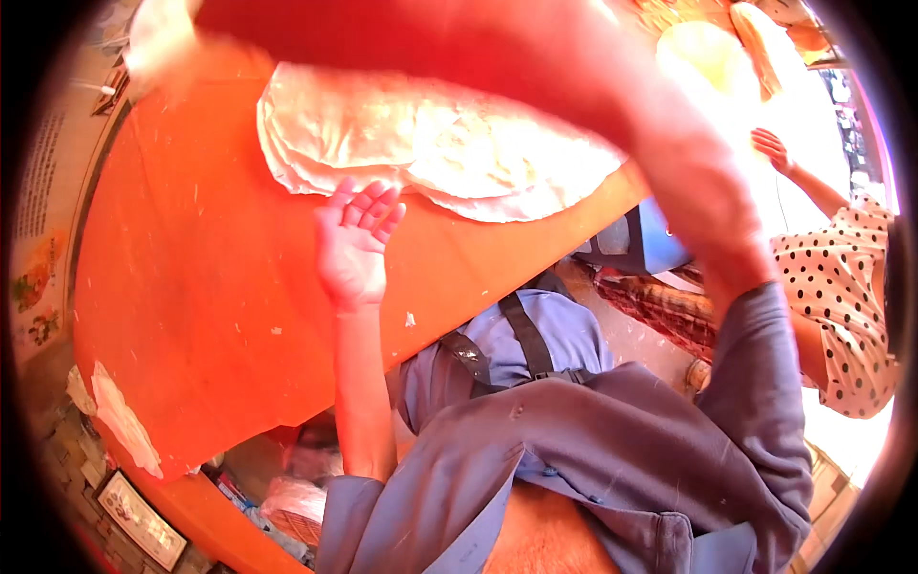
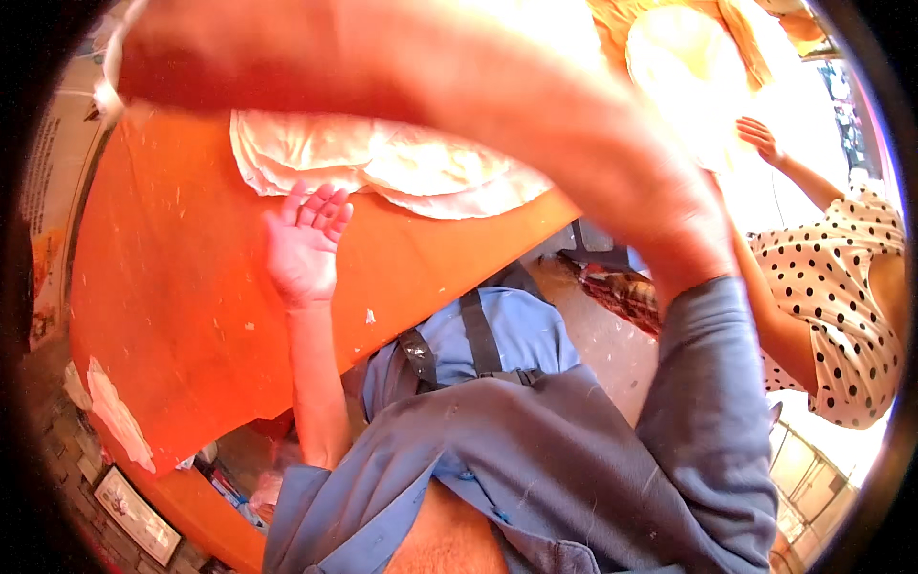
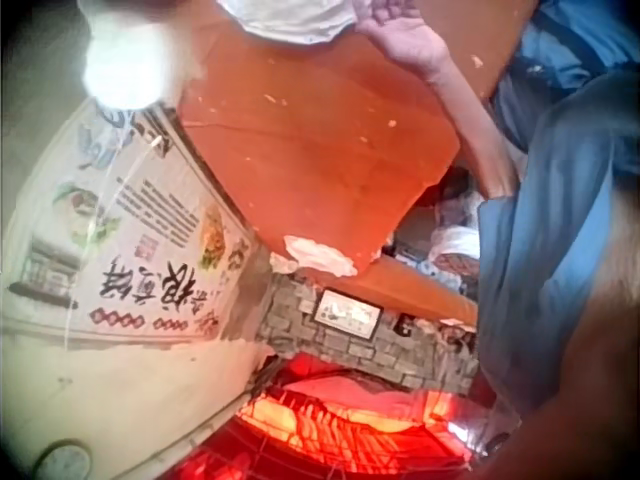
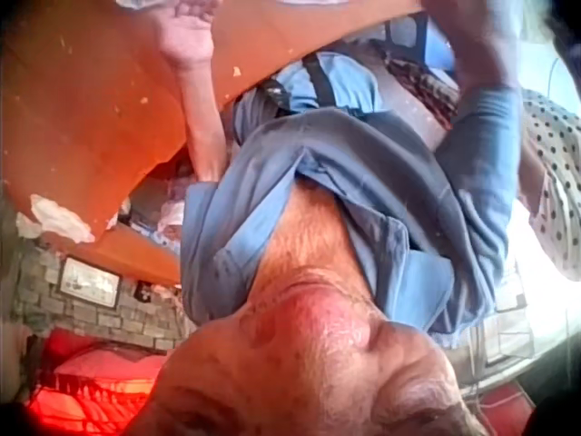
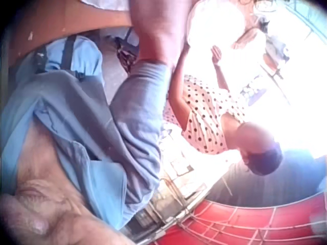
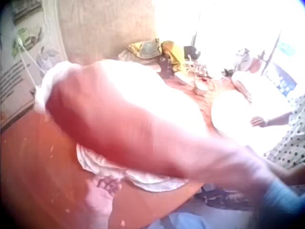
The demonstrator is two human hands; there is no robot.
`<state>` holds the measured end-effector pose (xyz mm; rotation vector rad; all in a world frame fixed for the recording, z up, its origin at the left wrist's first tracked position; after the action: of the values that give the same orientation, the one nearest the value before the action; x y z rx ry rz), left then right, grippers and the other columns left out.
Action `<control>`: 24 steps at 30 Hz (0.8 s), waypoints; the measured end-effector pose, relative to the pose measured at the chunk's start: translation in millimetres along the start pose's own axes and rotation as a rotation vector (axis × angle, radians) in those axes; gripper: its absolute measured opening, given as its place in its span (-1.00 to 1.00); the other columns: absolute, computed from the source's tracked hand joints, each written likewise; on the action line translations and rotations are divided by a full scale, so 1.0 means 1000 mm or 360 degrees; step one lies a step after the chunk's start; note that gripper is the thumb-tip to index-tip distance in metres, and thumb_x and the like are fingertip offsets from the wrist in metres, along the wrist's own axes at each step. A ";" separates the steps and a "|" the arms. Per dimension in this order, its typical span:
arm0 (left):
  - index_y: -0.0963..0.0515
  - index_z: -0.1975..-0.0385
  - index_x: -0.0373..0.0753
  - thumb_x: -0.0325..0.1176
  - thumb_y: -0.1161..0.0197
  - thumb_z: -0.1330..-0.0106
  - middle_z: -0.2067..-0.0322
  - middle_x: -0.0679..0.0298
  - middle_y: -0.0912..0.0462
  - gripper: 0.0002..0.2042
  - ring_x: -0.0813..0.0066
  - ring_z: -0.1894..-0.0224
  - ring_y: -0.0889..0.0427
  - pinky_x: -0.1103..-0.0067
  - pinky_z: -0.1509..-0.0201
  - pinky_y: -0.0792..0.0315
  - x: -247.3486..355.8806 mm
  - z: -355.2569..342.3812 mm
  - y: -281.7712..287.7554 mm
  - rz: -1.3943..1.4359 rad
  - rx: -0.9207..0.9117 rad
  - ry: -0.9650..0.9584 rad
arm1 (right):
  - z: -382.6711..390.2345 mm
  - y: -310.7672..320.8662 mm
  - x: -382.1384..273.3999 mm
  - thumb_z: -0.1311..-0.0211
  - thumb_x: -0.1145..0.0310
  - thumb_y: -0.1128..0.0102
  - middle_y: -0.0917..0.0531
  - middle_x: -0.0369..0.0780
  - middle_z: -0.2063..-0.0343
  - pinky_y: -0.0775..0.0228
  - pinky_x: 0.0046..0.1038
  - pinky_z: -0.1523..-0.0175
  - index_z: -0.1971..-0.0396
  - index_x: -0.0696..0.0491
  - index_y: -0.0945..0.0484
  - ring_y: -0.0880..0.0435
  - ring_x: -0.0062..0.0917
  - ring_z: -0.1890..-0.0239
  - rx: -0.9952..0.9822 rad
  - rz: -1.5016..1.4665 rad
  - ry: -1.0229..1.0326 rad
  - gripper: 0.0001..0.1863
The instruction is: The person peels thin white circular sheets from a large stack by hand and separates them into new piles on a table.
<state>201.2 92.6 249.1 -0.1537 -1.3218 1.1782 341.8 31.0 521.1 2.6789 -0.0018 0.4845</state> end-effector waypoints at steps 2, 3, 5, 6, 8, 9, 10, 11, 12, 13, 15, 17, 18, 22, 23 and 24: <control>-0.26 -0.23 -0.27 0.27 -0.10 -0.25 -0.12 0.06 -0.45 -0.24 0.12 -0.19 -0.41 0.16 -0.35 -0.22 0.003 0.003 0.013 0.0418 -0.0421 -0.0078 | 0.036 -0.036 -0.060 0.12 0.31 -0.16 -0.44 -0.29 0.52 -0.30 -0.35 0.28 0.55 -0.02 -0.42 -0.47 -0.45 0.40 -0.0422 -0.0081 -0.0327 -0.87; -0.21 -0.30 -0.23 0.26 -0.11 -0.25 -0.24 0.12 -0.34 -0.21 0.15 -0.28 -0.31 0.17 -0.37 -0.18 -0.004 -0.007 -0.003 0.0630 -0.0548 -0.0032 | 0.080 -0.034 -0.074 0.12 0.28 -0.18 -0.39 -0.37 0.62 -0.25 -0.46 0.39 0.62 -0.07 -0.40 -0.41 -0.54 0.52 -0.0400 -0.0134 -0.0428 -0.87; -0.15 -0.35 -0.21 0.23 -0.12 -0.27 -0.31 0.19 -0.26 -0.21 0.18 -0.33 -0.24 0.19 -0.34 -0.21 0.008 0.007 -0.025 0.0618 -0.0226 -0.0129 | 0.145 -0.050 -0.128 0.13 0.27 -0.16 -0.47 -0.34 0.55 -0.32 -0.37 0.33 0.58 -0.04 -0.41 -0.51 -0.53 0.39 -0.0799 -0.0071 -0.0635 -0.86; -0.15 -0.35 -0.21 0.16 -0.12 -0.30 -0.30 0.20 -0.27 -0.25 0.18 -0.32 -0.26 0.19 -0.34 -0.22 0.005 0.006 -0.010 0.0490 -0.0113 -0.0094 | 0.178 -0.060 -0.150 0.07 0.25 -0.19 -0.51 -0.27 0.50 -0.35 -0.32 0.30 0.50 0.02 -0.46 -0.55 -0.45 0.35 -0.1011 -0.0364 -0.0845 -0.82; -0.16 -0.35 -0.19 -0.09 -0.12 -0.37 -0.27 0.20 -0.33 -0.39 0.17 -0.28 -0.32 0.21 -0.32 -0.26 -0.020 0.005 0.035 0.0159 0.0370 0.0137 | 0.197 -0.055 -0.158 0.02 0.24 -0.23 -0.56 -0.21 0.46 -0.39 -0.26 0.27 0.41 0.08 -0.51 -0.59 -0.36 0.31 -0.1231 -0.0659 -0.1054 -0.76; -0.19 -0.33 -0.21 -0.30 -0.17 -0.35 -0.22 0.18 -0.38 -0.44 0.17 -0.23 -0.40 0.23 -0.27 -0.34 -0.029 0.002 0.066 0.0110 0.0498 0.0195 | 0.190 -0.041 -0.148 -0.01 0.21 -0.28 -0.60 -0.14 0.40 -0.42 -0.24 0.22 0.28 0.12 -0.53 -0.61 -0.28 0.26 -0.1385 -0.0937 -0.1300 -0.67; -0.20 -0.32 -0.23 -0.37 -0.19 -0.32 -0.21 0.17 -0.40 -0.43 0.16 -0.21 -0.42 0.23 -0.26 -0.37 -0.029 0.005 0.068 -0.0026 0.0562 0.0256 | 0.196 -0.027 -0.142 -0.04 0.18 -0.34 -0.63 -0.07 0.34 -0.46 -0.22 0.16 0.15 0.16 -0.54 -0.63 -0.19 0.22 -0.1536 -0.1219 -0.1552 -0.56; -0.20 -0.32 -0.26 -0.44 -0.21 -0.29 -0.19 0.15 -0.42 -0.42 0.16 -0.19 -0.44 0.24 -0.24 -0.40 -0.031 0.009 0.069 -0.0158 0.0621 0.0321 | 0.210 -0.005 -0.122 -0.02 0.17 -0.39 -0.64 -0.06 0.30 -0.47 -0.24 0.12 0.09 0.14 -0.54 -0.63 -0.16 0.19 -0.1264 -0.1088 -0.1766 -0.51; -0.20 -0.32 -0.26 -0.44 -0.21 -0.29 -0.19 0.15 -0.42 -0.42 0.16 -0.19 -0.44 0.24 -0.24 -0.40 -0.031 0.016 0.080 -0.0131 0.0651 0.0306 | 0.227 0.010 -0.104 0.01 0.16 -0.45 -0.66 -0.04 0.27 -0.48 -0.25 0.08 0.03 0.12 -0.54 -0.63 -0.12 0.17 -0.1002 -0.0985 -0.1929 -0.45; -0.21 -0.31 -0.29 -0.47 -0.21 -0.28 -0.19 0.13 -0.42 -0.42 0.14 -0.20 -0.44 0.24 -0.25 -0.40 -0.027 0.019 0.088 -0.0099 0.0624 0.0180 | 0.241 0.036 -0.077 -0.03 0.31 -0.42 -0.68 -0.10 0.30 -0.52 -0.33 0.15 0.15 0.11 -0.60 -0.67 -0.22 0.26 -0.0831 -0.0608 -0.2076 -0.63; -0.21 -0.31 -0.32 -0.51 -0.20 -0.26 -0.19 0.11 -0.43 -0.41 0.13 -0.20 -0.44 0.24 -0.25 -0.40 -0.015 0.025 0.099 -0.0087 0.0585 0.0064 | 0.299 0.071 -0.049 -0.14 0.40 -0.28 -0.66 -0.10 0.54 -0.46 -0.40 0.38 0.33 0.15 -0.63 -0.65 -0.40 0.51 -0.0716 -0.0555 -0.2732 -0.85; -0.19 -0.32 -0.30 -0.47 -0.16 -0.33 -0.23 0.12 -0.40 -0.45 0.13 -0.24 -0.42 0.20 -0.31 -0.34 -0.001 0.031 0.116 -0.0193 0.0542 0.0074 | 0.297 0.106 -0.047 -0.21 0.37 -0.26 -0.59 -0.16 0.66 -0.37 -0.48 0.47 0.37 0.22 -0.62 -0.55 -0.59 0.59 -0.0925 -0.0547 -0.2813 -0.81; -0.18 -0.33 -0.32 -0.48 -0.15 -0.33 -0.24 0.10 -0.38 -0.44 0.12 -0.24 -0.41 0.20 -0.32 -0.33 0.004 0.032 0.131 -0.0200 0.0569 0.0129 | 0.305 0.113 -0.059 -0.22 0.34 -0.24 -0.59 -0.19 0.66 -0.37 -0.51 0.48 0.38 0.23 -0.62 -0.55 -0.61 0.60 -0.0931 -0.0655 -0.2941 -0.78; -0.19 -0.32 -0.31 -0.56 -0.17 -0.26 -0.22 0.10 -0.40 -0.41 0.10 -0.23 -0.42 0.20 -0.30 -0.35 0.028 0.053 0.154 -0.0179 0.0588 0.0238 | 0.314 0.124 -0.105 -0.29 0.18 -0.18 -0.58 -0.31 0.62 -0.38 -0.63 0.49 0.39 0.17 -0.59 -0.53 -0.68 0.61 -0.0614 -0.1168 -0.3824 -0.69; -0.19 -0.32 -0.31 -0.56 -0.17 -0.26 -0.22 0.10 -0.40 -0.41 0.10 -0.23 -0.42 0.20 -0.30 -0.35 0.032 0.058 0.165 -0.0182 0.0598 0.0242 | 0.309 0.126 -0.116 -0.28 0.17 -0.18 -0.59 -0.30 0.62 -0.39 -0.61 0.48 0.38 0.18 -0.60 -0.54 -0.67 0.59 -0.0710 -0.1171 -0.3882 -0.68; -0.20 -0.31 -0.31 -0.57 -0.17 -0.25 -0.22 0.10 -0.40 -0.41 0.10 -0.23 -0.42 0.20 -0.30 -0.35 0.036 0.063 0.180 -0.0192 0.0629 0.0243 | 0.302 0.124 -0.132 -0.28 0.18 -0.18 -0.60 -0.29 0.61 -0.39 -0.60 0.47 0.39 0.20 -0.61 -0.55 -0.67 0.57 -0.0837 -0.1288 -0.3890 -0.67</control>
<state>40.9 169.1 171.1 0.1192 -0.9317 1.2736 309.6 -213.2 268.7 0.9629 0.1749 -2.3572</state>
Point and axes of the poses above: each hand's wrist, its own z-axis away from the middle knuckle, its own y-axis out of the back of the hand, x = y × z, the point moved 7 cm from there along -z, towards the middle knuckle
